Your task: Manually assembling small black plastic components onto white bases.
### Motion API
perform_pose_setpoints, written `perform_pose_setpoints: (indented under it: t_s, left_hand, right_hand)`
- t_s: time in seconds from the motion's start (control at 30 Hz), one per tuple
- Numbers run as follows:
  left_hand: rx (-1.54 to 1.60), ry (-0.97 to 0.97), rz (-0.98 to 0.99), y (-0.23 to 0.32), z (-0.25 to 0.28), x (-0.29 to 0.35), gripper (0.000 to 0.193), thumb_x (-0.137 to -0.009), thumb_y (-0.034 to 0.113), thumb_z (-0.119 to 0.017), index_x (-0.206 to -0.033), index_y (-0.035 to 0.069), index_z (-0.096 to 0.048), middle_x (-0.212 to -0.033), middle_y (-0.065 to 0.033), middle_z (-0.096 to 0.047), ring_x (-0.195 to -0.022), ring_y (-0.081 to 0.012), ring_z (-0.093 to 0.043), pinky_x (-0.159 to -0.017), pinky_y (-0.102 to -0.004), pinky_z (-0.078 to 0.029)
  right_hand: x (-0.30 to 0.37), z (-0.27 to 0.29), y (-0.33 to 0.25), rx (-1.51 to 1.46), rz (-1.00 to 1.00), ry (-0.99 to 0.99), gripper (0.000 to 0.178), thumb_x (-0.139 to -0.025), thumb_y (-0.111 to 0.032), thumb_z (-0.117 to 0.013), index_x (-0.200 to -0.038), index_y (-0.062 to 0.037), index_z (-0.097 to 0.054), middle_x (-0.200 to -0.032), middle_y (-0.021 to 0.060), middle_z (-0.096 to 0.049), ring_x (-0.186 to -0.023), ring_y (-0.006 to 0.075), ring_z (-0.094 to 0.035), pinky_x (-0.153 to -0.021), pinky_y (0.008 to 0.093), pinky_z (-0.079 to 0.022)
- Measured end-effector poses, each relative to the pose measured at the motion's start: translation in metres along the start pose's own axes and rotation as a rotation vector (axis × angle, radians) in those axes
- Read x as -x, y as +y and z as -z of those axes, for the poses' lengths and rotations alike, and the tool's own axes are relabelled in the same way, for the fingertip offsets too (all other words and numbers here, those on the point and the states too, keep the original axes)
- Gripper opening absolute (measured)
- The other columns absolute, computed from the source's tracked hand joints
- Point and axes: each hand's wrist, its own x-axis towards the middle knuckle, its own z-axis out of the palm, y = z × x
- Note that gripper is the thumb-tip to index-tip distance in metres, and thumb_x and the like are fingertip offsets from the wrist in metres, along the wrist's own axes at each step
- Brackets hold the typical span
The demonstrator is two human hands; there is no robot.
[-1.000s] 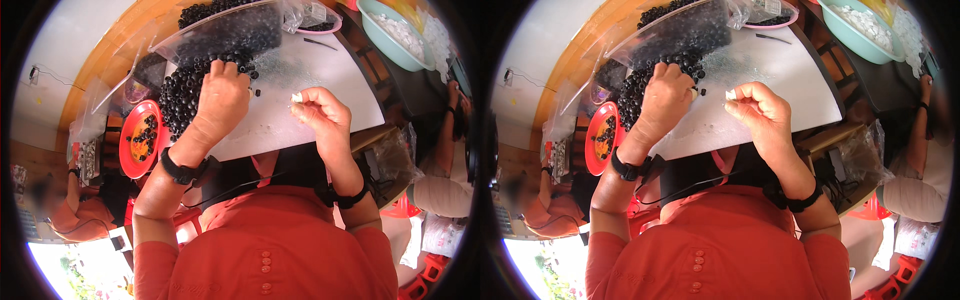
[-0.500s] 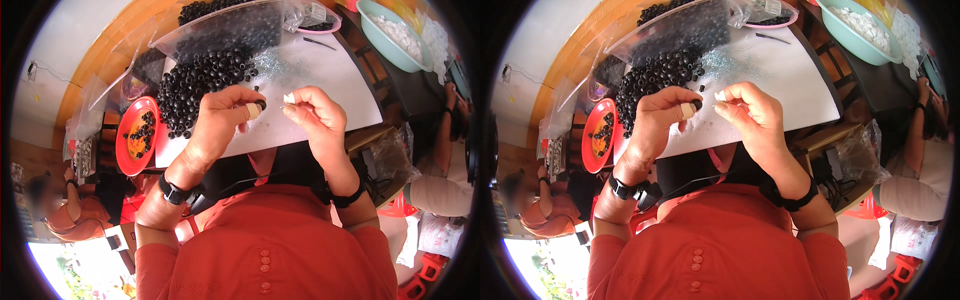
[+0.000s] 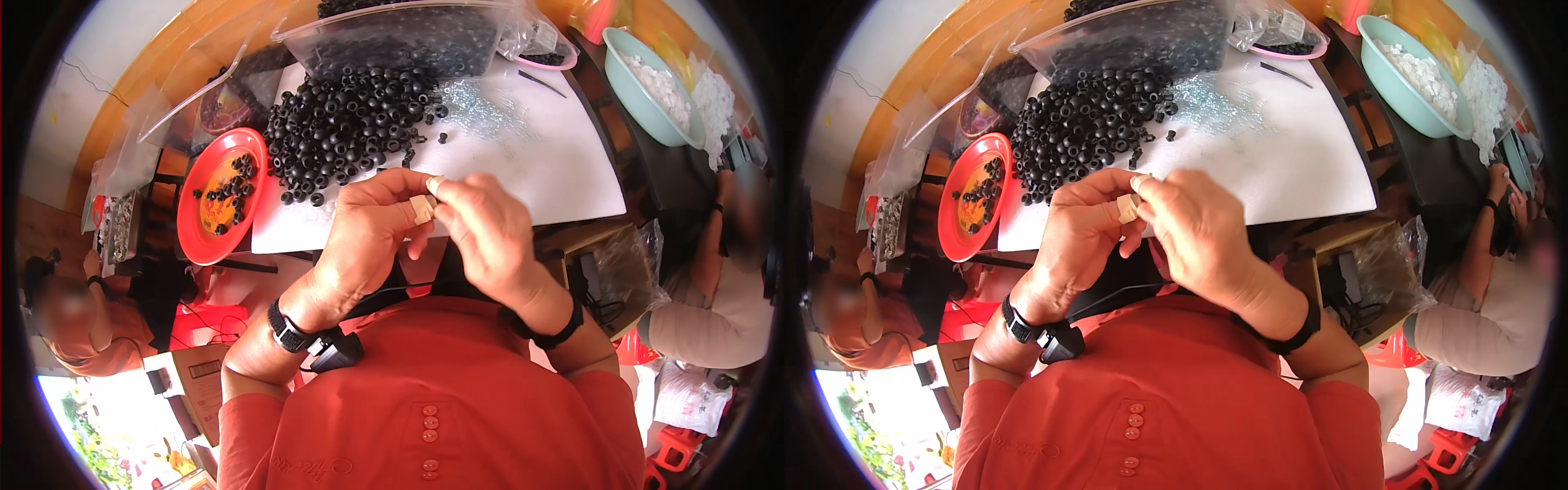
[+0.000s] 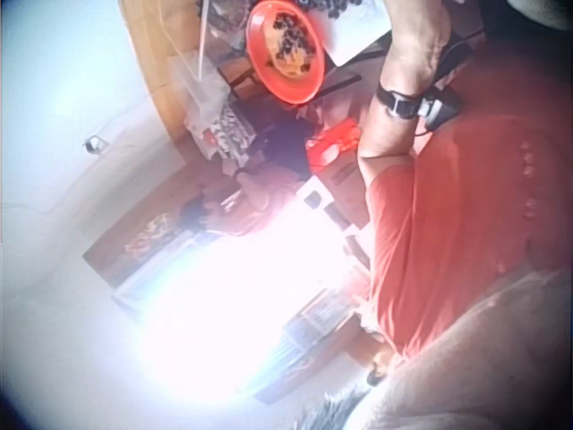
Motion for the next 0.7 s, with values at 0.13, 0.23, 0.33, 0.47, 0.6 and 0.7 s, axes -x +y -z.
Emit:
perform_pose_setpoints:
  t_s: [0.13, 0.23, 0.33, 0.47, 0.6, 0.7]
  left_hand:
    - [0.136, 0.037, 0.033, -0.005, 0.008, 0.001, 0.016, -0.092, 0.001, -0.063, -0.107, -0.006, -0.064, -0.091, -0.0098, -0.066, -0.066, -0.0118, -0.058, -0.050, -0.0230, -0.046]
    - [0.071, 0.062, 0.010, -0.010, 0.015, 0.002, 0.017, -0.093, 0.001, -0.062, -0.108, -0.005, -0.064, -0.092, -0.0101, -0.066, -0.069, -0.0117, -0.059, -0.051, -0.0233, -0.047]
    - [0.054, 0.036, -0.002, -0.011, 0.018, 0.003, 0.018, -0.093, 0.001, -0.062, -0.110, -0.005, -0.064, -0.093, -0.0099, -0.066, -0.070, -0.0117, -0.059, -0.053, -0.0235, -0.048]
    - [0.105, 0.006, -0.011, -0.012, 0.023, 0.004, 0.019, -0.093, 0.001, -0.063, -0.110, -0.006, -0.064, -0.095, -0.0095, -0.066, -0.070, -0.0115, -0.059, -0.054, -0.0236, -0.049]
    - [0.102, -0.022, -0.027, -0.015, 0.024, 0.006, 0.022, -0.094, 0.004, -0.062, -0.113, -0.007, -0.063, -0.096, -0.0119, -0.065, -0.074, -0.0134, -0.059, -0.057, -0.0252, -0.048]
    - [0.127, -0.037, -0.040, -0.017, 0.028, 0.008, 0.022, -0.094, 0.004, -0.063, -0.113, -0.006, -0.063, -0.097, -0.0111, -0.065, -0.076, -0.0137, -0.060, -0.058, -0.0256, -0.049]
  right_hand:
    - [0.014, -0.005, -0.010, -0.153, -0.199, -0.105, 0.034, -0.089, -0.003, -0.066, -0.122, 0.0023, -0.061, -0.086, 0.0122, -0.066, -0.070, 0.0243, -0.064, -0.062, 0.0348, -0.051]
    - [-0.005, 0.007, 0.004, -0.279, -0.430, -0.052, 0.015, -0.092, -0.005, -0.067, -0.106, 0.0010, -0.068, -0.089, 0.0123, -0.071, -0.075, 0.0102, -0.065, -0.066, 0.0264, -0.051]
    - [-0.028, 0.009, 0.038, 0.163, -0.167, -0.042, 0.014, -0.088, 0.000, -0.066, -0.101, -0.0001, -0.068, -0.089, 0.0100, -0.071, -0.073, 0.0167, -0.067, -0.065, 0.0283, -0.051]
    - [-0.046, -0.003, 0.047, 0.669, -0.100, -0.347, 0.019, -0.076, 0.001, -0.064, -0.093, -0.0069, -0.067, -0.080, 0.0142, -0.066, -0.070, 0.0338, -0.067, -0.061, 0.0435, -0.053]
    - [-0.050, -0.013, 0.061, 0.759, -0.156, -0.484, 0.011, -0.076, -0.002, -0.062, -0.086, -0.0053, -0.065, -0.081, 0.0136, -0.064, -0.072, 0.0335, -0.067, -0.062, 0.0460, -0.051]
    - [-0.051, -0.009, 0.049, 0.740, -0.131, -0.493, 0.007, -0.077, -0.004, -0.063, -0.084, -0.0041, -0.064, -0.082, 0.0135, -0.064, -0.074, 0.0327, -0.067, -0.063, 0.0453, -0.052]
